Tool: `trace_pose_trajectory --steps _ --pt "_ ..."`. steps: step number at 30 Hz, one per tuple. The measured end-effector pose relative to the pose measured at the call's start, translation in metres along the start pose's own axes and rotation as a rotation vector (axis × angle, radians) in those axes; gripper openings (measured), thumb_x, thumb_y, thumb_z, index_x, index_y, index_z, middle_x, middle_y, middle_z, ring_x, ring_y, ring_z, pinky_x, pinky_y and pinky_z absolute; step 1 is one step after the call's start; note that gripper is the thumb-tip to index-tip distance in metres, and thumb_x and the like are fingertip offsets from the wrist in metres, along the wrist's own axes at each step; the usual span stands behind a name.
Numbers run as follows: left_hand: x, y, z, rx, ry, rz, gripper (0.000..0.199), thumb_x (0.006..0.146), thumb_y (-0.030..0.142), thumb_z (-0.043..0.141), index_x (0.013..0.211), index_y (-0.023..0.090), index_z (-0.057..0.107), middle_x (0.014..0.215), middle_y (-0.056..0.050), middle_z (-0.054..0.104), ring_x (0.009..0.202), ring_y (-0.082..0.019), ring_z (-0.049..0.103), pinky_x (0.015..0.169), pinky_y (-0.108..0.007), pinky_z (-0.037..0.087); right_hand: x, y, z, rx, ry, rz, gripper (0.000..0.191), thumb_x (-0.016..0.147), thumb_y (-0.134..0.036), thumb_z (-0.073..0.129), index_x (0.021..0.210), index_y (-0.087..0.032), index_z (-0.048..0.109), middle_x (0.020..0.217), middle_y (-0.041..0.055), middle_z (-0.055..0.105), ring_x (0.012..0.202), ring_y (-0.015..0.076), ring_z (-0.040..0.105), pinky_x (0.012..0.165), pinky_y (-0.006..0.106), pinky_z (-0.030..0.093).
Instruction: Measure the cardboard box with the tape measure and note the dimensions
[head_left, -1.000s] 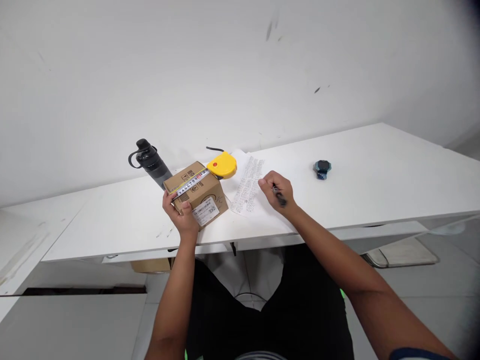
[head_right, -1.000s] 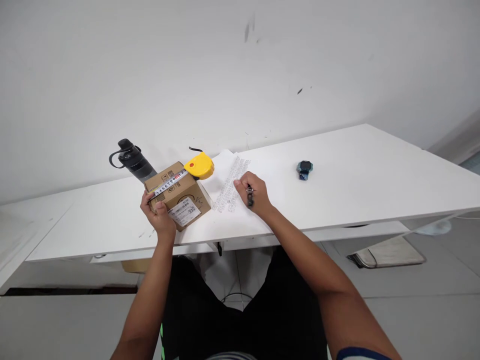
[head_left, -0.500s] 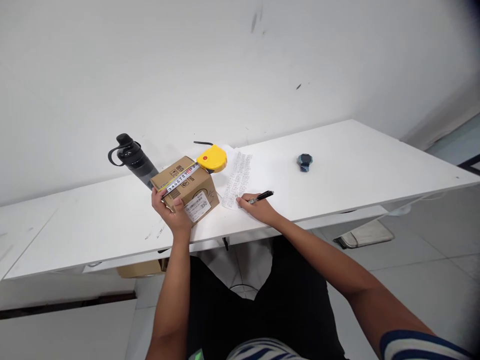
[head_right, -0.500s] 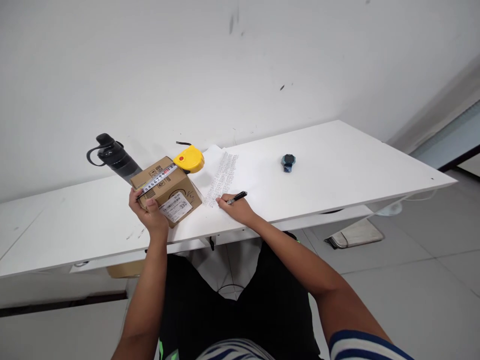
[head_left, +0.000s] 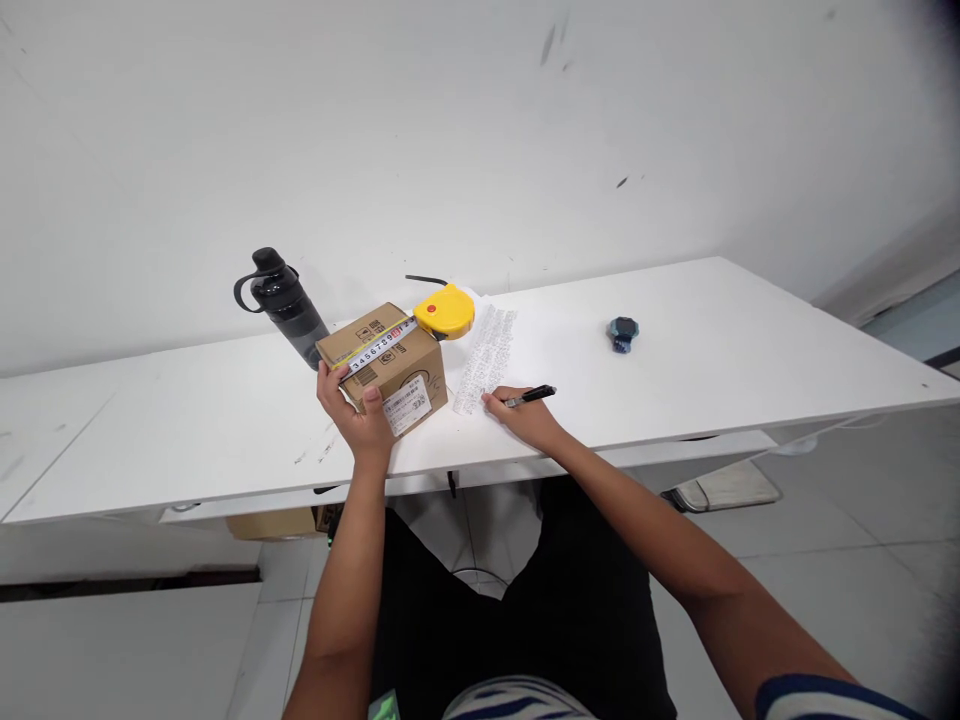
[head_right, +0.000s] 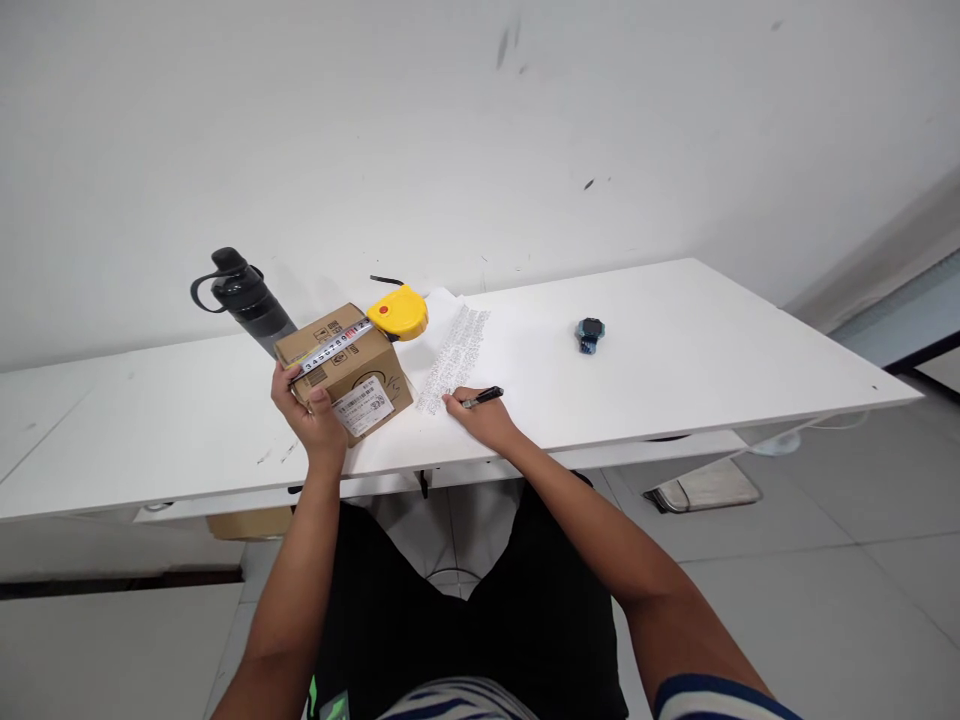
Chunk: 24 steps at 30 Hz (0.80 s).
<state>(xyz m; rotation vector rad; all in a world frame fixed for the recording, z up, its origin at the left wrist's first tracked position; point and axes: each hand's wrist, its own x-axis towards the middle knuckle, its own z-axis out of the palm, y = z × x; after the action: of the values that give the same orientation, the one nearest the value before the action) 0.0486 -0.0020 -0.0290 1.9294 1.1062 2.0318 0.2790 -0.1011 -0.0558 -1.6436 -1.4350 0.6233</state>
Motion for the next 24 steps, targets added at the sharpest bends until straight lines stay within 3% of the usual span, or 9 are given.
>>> trace_pose_trajectory --steps 13,18,24 --pt "0.0003 -0.0010 0.0002 0.016 0.010 0.011 0.054 0.090 0.064 0.044 0.124 0.022 0.051 0.141 -0.015 0.045 0.140 -0.027 0.036 0.116 -0.045 0.028 -0.0009 0.0013 -0.0008 -0.010 -0.044 -0.014 0.039 0.088 -0.049 0.047 0.060 -0.022 0.050 0.063 0.0001 0.058 0.066 0.0178 0.055 0.066 0.031 0.036" --pt "0.0007 0.0003 -0.0002 0.011 0.006 0.012 0.054 0.090 0.064 0.045 0.124 0.022 0.050 0.141 -0.015 0.045 0.141 -0.027 0.036 0.116 -0.045 0.028 -0.0008 0.0054 0.0019 0.043 0.068 0.015 0.041 0.088 -0.050 0.048 0.057 -0.023 0.043 0.057 -0.0015 0.049 0.061 0.0163 0.049 0.061 0.030 0.034" --pt "0.0005 0.0006 0.0010 0.012 0.006 0.015 0.054 0.090 0.064 0.044 0.124 0.022 0.050 0.141 -0.015 0.045 0.141 -0.027 0.035 0.116 -0.045 0.028 -0.0019 0.0045 0.0003 0.059 -0.014 -0.011 0.039 0.088 -0.049 0.049 0.060 -0.022 0.048 0.061 -0.0010 0.054 0.064 0.0169 0.052 0.064 0.031 0.035"
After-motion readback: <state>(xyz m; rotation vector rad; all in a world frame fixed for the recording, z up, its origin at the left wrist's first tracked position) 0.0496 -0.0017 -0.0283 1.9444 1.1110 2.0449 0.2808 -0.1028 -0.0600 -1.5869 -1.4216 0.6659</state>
